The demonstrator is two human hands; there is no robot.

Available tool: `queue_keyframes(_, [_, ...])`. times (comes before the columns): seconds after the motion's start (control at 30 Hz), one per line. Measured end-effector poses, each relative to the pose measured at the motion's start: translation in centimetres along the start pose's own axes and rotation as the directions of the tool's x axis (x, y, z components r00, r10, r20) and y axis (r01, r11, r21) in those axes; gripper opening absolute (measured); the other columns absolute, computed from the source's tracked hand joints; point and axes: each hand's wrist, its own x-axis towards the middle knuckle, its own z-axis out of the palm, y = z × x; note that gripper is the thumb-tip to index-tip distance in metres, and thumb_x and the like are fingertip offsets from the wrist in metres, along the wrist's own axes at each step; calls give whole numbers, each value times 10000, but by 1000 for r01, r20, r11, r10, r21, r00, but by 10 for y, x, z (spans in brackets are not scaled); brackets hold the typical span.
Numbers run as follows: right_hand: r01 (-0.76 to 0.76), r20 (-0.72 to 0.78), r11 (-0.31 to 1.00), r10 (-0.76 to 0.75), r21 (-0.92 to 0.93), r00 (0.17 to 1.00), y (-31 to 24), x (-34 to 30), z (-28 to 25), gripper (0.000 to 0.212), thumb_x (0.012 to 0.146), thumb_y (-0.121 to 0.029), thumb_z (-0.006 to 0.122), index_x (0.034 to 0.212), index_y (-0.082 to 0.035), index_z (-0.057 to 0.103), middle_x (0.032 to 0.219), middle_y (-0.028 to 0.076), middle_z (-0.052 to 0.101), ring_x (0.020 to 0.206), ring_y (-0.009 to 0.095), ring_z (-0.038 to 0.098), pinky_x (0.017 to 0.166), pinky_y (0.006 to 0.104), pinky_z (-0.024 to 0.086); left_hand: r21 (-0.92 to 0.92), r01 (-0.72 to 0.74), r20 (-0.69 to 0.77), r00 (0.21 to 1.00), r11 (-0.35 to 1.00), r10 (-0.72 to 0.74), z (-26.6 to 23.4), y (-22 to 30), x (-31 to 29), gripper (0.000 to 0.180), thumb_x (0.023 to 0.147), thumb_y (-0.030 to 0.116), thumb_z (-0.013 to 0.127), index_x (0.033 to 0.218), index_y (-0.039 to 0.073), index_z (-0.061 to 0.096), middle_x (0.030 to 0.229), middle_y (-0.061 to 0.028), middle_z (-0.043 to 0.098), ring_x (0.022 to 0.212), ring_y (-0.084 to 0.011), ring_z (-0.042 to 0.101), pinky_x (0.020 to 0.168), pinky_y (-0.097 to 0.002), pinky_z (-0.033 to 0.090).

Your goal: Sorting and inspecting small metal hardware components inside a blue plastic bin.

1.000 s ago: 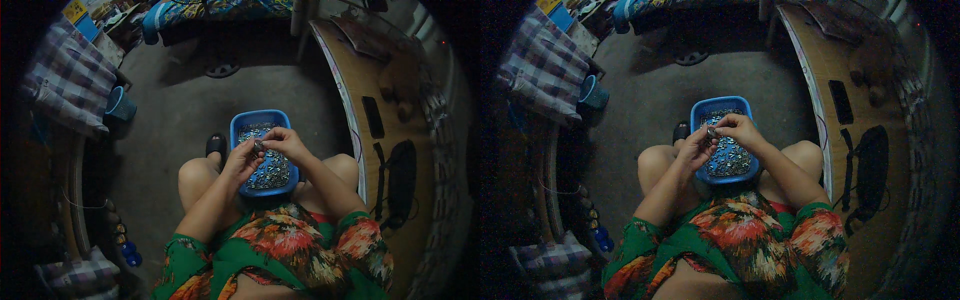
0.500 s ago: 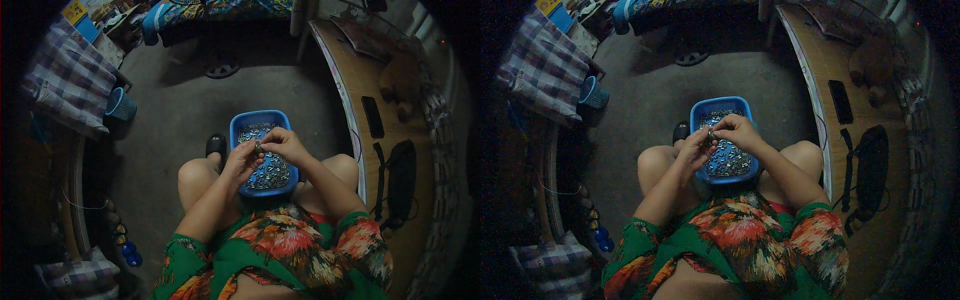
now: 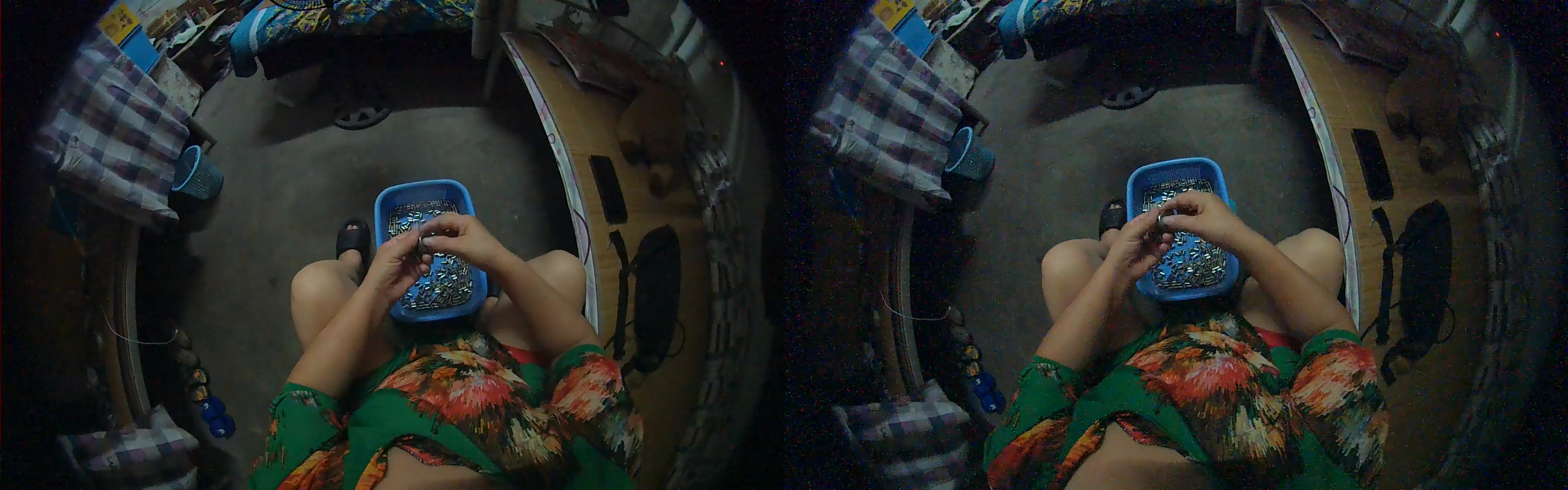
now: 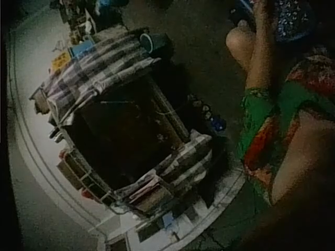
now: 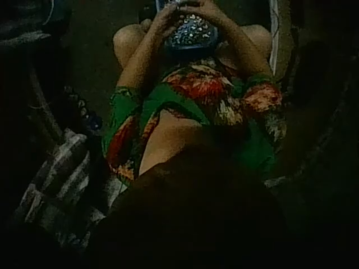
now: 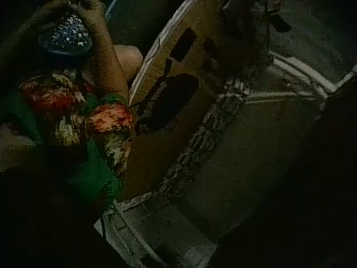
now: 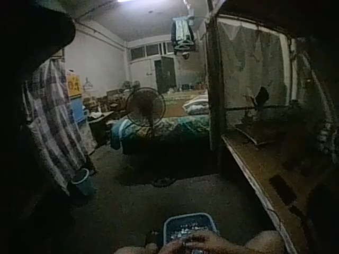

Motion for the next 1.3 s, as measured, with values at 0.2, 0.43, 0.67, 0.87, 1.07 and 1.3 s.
queue_keyframes(0.2, [-38,-48,998,36,-48,998,6,2,-4,174,740,-88,636,879,-20,555,818,31,570,757,101,558,676,229,452,-22,42,-40,998,999,-43,6,2,-1,212,849,260,520,914,58,534,748,-33,573,650,-123,558,541,-223,468])
queue_keyframes(0.43, [106,-159,945,-161,-311,974,5,-1,15,186,754,-109,626,898,-20,546,751,21,551,694,79,537,622,213,436,7,-85,-92,992,996,85,-1,-1,1,195,840,247,535,912,66,541,776,-34,571,674,-125,558,588,-236,475])
queue_keyframes(0.67, [-151,-113,968,176,202,978,-8,0,-3,218,804,-54,513,1016,-6,500,888,78,562,754,155,578,653,255,480,-56,-114,-87,990,992,109,-2,1,3,252,847,308,518,924,68,521,770,-37,548,676,-126,536,554,-231,442])
queue_keyframes(0.87, [-193,-146,945,237,265,960,-4,-1,-7,207,828,-64,475,1018,17,485,903,118,560,694,156,581,579,257,507,-108,-92,-96,992,990,82,-2,1,4,351,843,393,490,893,46,511,754,-63,532,620,-131,505,518,-233,420])
queue_keyframes(1.07, [-286,-123,941,310,180,943,8,4,-16,230,855,-169,475,1010,0,497,814,85,558,557,95,528,405,219,409,-66,-63,-107,993,996,55,-2,1,6,381,860,413,443,906,39,499,762,-71,524,605,-120,464,492,-207,369])
queue_keyframes(1.3, [-306,-123,917,345,257,930,18,7,-11,215,862,-161,446,999,-3,492,829,79,556,646,126,544,502,235,434,-36,-93,-163,983,995,86,-8,1,6,372,857,401,456,909,35,497,760,-73,522,595,-123,470,491,-212,384])
